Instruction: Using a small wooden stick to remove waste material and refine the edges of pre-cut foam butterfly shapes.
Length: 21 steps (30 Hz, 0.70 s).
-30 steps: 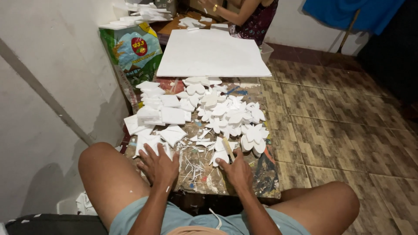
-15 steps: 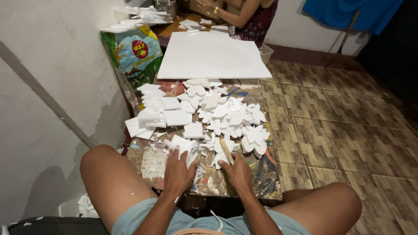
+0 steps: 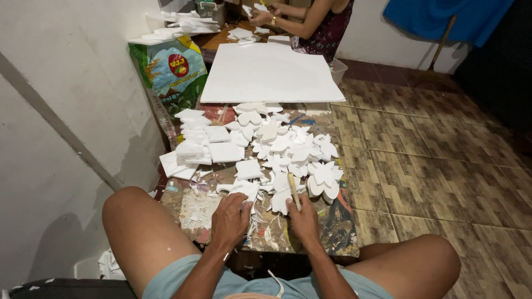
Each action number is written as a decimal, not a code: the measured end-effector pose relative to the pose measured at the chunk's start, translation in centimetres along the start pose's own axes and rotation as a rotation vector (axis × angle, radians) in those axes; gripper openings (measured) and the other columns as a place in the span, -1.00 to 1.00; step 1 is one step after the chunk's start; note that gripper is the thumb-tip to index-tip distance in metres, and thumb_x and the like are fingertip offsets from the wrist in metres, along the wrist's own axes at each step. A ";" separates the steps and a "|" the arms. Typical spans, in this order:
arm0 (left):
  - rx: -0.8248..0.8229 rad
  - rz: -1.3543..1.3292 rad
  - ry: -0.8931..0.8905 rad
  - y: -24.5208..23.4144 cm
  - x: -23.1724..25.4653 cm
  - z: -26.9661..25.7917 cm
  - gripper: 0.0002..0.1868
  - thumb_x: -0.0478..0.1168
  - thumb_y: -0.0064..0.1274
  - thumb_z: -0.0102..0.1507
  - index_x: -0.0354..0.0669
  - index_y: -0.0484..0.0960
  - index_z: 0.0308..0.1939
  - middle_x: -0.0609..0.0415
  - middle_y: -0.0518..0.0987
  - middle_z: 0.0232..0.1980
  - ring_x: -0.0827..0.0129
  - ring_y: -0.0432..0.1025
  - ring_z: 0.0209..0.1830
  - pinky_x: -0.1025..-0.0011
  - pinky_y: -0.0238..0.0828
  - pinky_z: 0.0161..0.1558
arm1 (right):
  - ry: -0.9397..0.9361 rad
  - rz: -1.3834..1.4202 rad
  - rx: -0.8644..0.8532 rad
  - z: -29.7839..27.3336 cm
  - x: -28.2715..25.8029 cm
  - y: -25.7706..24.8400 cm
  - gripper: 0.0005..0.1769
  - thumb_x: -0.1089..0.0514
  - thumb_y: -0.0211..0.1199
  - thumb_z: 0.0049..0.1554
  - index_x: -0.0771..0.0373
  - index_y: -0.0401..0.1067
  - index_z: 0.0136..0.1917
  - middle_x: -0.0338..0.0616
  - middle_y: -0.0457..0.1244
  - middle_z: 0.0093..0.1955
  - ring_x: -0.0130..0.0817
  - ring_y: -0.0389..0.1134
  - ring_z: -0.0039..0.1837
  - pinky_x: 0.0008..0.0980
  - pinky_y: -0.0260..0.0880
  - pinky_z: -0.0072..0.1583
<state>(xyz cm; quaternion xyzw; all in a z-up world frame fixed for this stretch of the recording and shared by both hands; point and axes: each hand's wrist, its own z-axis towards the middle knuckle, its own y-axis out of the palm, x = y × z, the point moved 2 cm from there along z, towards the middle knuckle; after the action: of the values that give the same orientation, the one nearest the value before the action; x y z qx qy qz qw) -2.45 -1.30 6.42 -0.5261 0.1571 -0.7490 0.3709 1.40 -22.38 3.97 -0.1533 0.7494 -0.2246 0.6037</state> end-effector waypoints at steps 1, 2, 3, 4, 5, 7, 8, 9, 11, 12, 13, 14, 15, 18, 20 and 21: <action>0.001 0.000 0.001 -0.1 0.1 0.1 -0.73 -0.12 0.02 0.23 -0.19 0.66 -0.11 0.08 0.64 -0.03 0.24 0.50 -0.07 0.29 0.44 -0.04 | -0.001 0.000 0.000 0.0 -0.1 0.1 -0.66 -0.03 0.07 0.24 0.16 0.33 0.21 -0.21 0.22 -0.19 -0.47 0.18 -0.31 -0.43 0.23 -0.27; -0.005 -0.013 0.002 -0.3 0.2 0.1 -0.72 -0.11 0.00 0.24 -0.20 0.67 -0.12 0.07 0.65 -0.06 0.24 0.50 -0.11 0.29 0.45 -0.07 | -0.003 0.053 -0.004 0.0 -0.2 0.1 -0.64 0.02 0.08 0.23 0.19 0.33 0.24 -0.23 0.20 -0.24 -0.49 0.12 -0.37 -0.47 0.16 -0.34; -0.013 -0.026 0.002 -0.4 0.3 0.1 -0.71 -0.10 -0.03 0.24 -0.21 0.67 -0.13 0.06 0.65 -0.08 0.25 0.50 -0.15 0.29 0.46 -0.10 | -0.003 0.105 -0.008 -0.1 -0.2 0.2 -0.63 0.06 0.10 0.23 0.23 0.33 0.27 -0.25 0.17 -0.30 -0.51 0.06 -0.43 -0.51 0.09 -0.41; -0.013 -0.026 0.002 -0.2 0.2 0.1 -0.71 -0.10 -0.03 0.24 -0.21 0.67 -0.13 0.06 0.65 -0.08 0.25 0.50 -0.15 0.29 0.46 -0.10 | -0.002 0.105 -0.008 0.0 0.0 0.2 -0.63 0.06 0.10 0.23 0.23 0.33 0.27 -0.25 0.17 -0.30 -0.51 0.06 -0.43 -0.51 0.09 -0.41; -0.013 -0.012 0.005 -0.2 0.1 0.1 -0.72 -0.11 -0.02 0.24 -0.20 0.67 -0.14 0.07 0.65 -0.10 0.26 0.50 -0.17 0.29 0.46 -0.12 | -0.008 0.098 0.000 0.1 0.1 0.3 -0.63 0.05 0.10 0.23 0.22 0.34 0.25 -0.26 0.17 -0.30 -0.51 0.08 -0.42 -0.50 0.10 -0.39; -0.013 0.003 0.008 0.0 0.0 0.1 -0.73 -0.12 0.00 0.24 -0.20 0.67 -0.15 0.08 0.65 -0.12 0.27 0.49 -0.20 0.30 0.46 -0.14 | -0.013 0.093 0.008 0.2 0.1 0.3 -0.64 0.04 0.10 0.23 0.21 0.35 0.24 -0.27 0.17 -0.30 -0.51 0.09 -0.40 -0.50 0.11 -0.38; 0.017 0.007 0.042 0.1 0.0 0.0 -0.75 -0.14 0.01 0.23 -0.21 0.68 -0.17 0.09 0.65 -0.13 0.25 0.50 -0.19 0.30 0.43 -0.04 | 0.001 0.097 0.008 0.1 0.0 0.3 -0.62 0.05 0.09 0.23 0.21 0.33 0.28 -0.27 0.16 -0.30 -0.52 0.08 -0.40 -0.51 0.10 -0.39; 0.048 0.010 0.075 0.1 -0.1 -0.1 -0.76 -0.15 0.03 0.22 -0.23 0.68 -0.19 0.10 0.66 -0.13 0.22 0.51 -0.18 0.30 0.39 0.06 | 0.016 0.100 0.008 0.1 0.0 0.2 -0.59 0.06 0.09 0.23 0.21 0.32 0.31 -0.27 0.16 -0.30 -0.52 0.07 -0.41 -0.51 0.09 -0.40; 0.040 0.004 0.071 0.0 0.1 -0.1 -0.76 -0.15 0.02 0.23 -0.23 0.67 -0.19 0.09 0.66 -0.14 0.22 0.51 -0.21 0.29 0.40 0.03 | 0.007 0.126 0.004 -0.1 -0.3 0.2 -0.60 0.08 0.09 0.22 0.19 0.34 0.31 -0.27 0.17 -0.30 -0.51 0.11 -0.38 -0.51 0.10 -0.38; 0.033 -0.001 0.066 -0.1 0.2 0.0 -0.75 -0.15 0.01 0.24 -0.24 0.67 -0.19 0.08 0.65 -0.16 0.22 0.51 -0.24 0.28 0.42 -0.01 | -0.002 0.151 -0.001 -0.3 -0.4 0.1 -0.61 0.10 0.09 0.22 0.17 0.36 0.30 -0.27 0.18 -0.29 -0.50 0.14 -0.36 -0.50 0.11 -0.36; 0.033 -0.001 0.066 -0.2 0.2 0.0 -0.75 -0.15 0.01 0.24 -0.24 0.67 -0.19 0.08 0.65 -0.16 0.22 0.51 -0.24 0.28 0.42 -0.01 | -0.002 0.151 -0.001 -0.4 -0.7 0.1 -0.61 0.10 0.09 0.22 0.17 0.36 0.30 -0.27 0.18 -0.29 -0.50 0.14 -0.36 -0.50 0.11 -0.36; 0.024 0.000 0.055 -0.2 0.2 0.0 -0.76 -0.16 0.01 0.23 -0.24 0.68 -0.19 0.08 0.66 -0.16 0.24 0.51 -0.24 0.29 0.43 -0.03 | -0.002 0.170 -0.005 -0.6 -1.0 0.0 -0.62 0.11 0.09 0.21 0.18 0.38 0.28 -0.26 0.21 -0.32 -0.49 0.16 -0.36 -0.50 0.13 -0.34; 0.014 0.001 0.044 -0.2 0.2 0.0 -0.76 -0.16 0.01 0.23 -0.24 0.68 -0.19 0.09 0.66 -0.15 0.26 0.51 -0.25 0.30 0.44 -0.05 | -0.002 0.188 -0.010 -0.8 -1.2 -0.1 -0.64 0.11 0.08 0.20 0.19 0.40 0.25 -0.26 0.23 -0.34 -0.49 0.19 -0.35 -0.49 0.14 -0.32; 0.042 -0.007 0.072 -0.1 0.1 0.0 -0.75 -0.16 0.00 0.23 -0.25 0.68 -0.20 0.09 0.66 -0.14 0.23 0.52 -0.23 0.31 0.42 0.01 | 0.029 0.197 -0.017 -0.4 -0.9 0.2 -0.59 0.21 0.06 0.17 0.13 0.41 0.29 -0.23 0.30 -0.34 -0.51 0.20 -0.39 -0.53 0.11 -0.38; 0.035 -0.012 0.063 -0.1 0.1 0.0 -0.75 -0.15 0.00 0.23 -0.25 0.68 -0.20 0.09 0.66 -0.13 0.23 0.51 -0.22 0.32 0.42 -0.01 | 0.046 0.206 -0.012 -1.0 -1.8 0.0 -0.55 0.20 0.08 0.15 0.09 0.41 0.32 -0.22 0.34 -0.31 -0.50 0.23 -0.36 -0.51 0.13 -0.34; 0.028 -0.016 0.055 -0.1 0.2 0.0 -0.74 -0.15 -0.01 0.23 -0.25 0.69 -0.19 0.09 0.66 -0.12 0.23 0.51 -0.21 0.32 0.42 -0.03 | 0.062 0.215 -0.007 -1.3 -2.2 -0.1 -0.51 0.19 0.09 0.14 0.06 0.40 0.35 -0.20 0.37 -0.27 -0.49 0.26 -0.32 -0.49 0.15 -0.31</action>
<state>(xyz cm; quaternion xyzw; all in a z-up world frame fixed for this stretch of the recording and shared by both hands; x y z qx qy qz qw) -2.55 -1.34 6.60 -0.5012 0.1528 -0.7683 0.3677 0.58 -21.20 6.12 -0.0672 0.7806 -0.1608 0.6003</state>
